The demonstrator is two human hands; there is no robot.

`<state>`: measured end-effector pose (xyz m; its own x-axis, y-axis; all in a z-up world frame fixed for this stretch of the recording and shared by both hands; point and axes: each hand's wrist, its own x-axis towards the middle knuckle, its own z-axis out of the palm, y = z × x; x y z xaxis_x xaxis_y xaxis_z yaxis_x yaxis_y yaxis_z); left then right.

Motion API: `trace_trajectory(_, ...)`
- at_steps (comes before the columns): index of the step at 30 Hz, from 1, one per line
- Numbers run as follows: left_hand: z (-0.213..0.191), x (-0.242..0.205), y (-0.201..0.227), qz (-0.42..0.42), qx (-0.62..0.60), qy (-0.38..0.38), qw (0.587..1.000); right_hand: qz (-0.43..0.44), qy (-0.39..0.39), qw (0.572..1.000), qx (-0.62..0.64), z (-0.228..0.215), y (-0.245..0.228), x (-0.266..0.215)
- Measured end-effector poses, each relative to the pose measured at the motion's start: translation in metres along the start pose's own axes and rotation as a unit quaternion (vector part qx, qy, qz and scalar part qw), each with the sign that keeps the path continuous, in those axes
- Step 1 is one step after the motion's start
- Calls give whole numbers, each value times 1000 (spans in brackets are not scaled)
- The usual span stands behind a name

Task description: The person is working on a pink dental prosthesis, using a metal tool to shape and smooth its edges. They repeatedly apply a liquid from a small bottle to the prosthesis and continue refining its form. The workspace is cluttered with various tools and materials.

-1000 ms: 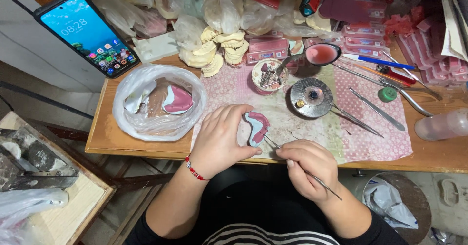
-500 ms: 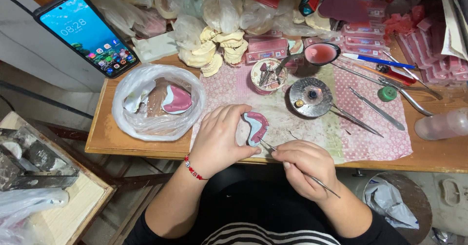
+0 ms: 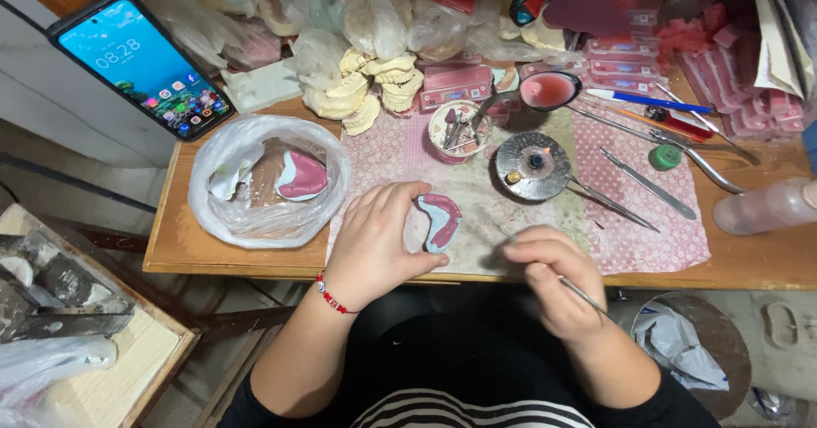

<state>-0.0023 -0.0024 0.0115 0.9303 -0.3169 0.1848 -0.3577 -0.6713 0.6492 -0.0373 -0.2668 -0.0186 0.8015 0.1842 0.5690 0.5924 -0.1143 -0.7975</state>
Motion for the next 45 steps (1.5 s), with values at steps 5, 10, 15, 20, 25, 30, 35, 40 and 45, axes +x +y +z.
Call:
trace_trajectory(5,-1,-1,-1,35,44,12,998,54,-117,990,54,-39,-19,-12)
trace_trajectory(10,0,3,4,34,70,5,997,123,-156,978,65,-93,-43,-2)
trace_trajectory(15,3,2,2,32,74,8,997,42,13,875,-483,-132,-23,55)
trace_trajectory(20,2,1,3,32,82,11,996,185,-84,714,-670,-142,1,118)
trace_trajectory(25,1,-1,0,23,68,11,997,441,-124,573,-679,-138,23,141)
trace_trajectory(30,-2,-3,-1,8,40,2,999,499,-113,551,-659,-144,47,140)
trace_trajectory(35,-10,-3,4,-29,25,-14,999,297,-97,592,-743,-128,20,101)
trace_trajectory(40,-13,-9,-2,-14,-17,-3,1000,107,-50,701,-704,-79,-41,51)
trace_trajectory(45,-15,-13,-6,85,-84,-4,993,151,-43,747,-646,-93,-25,16)
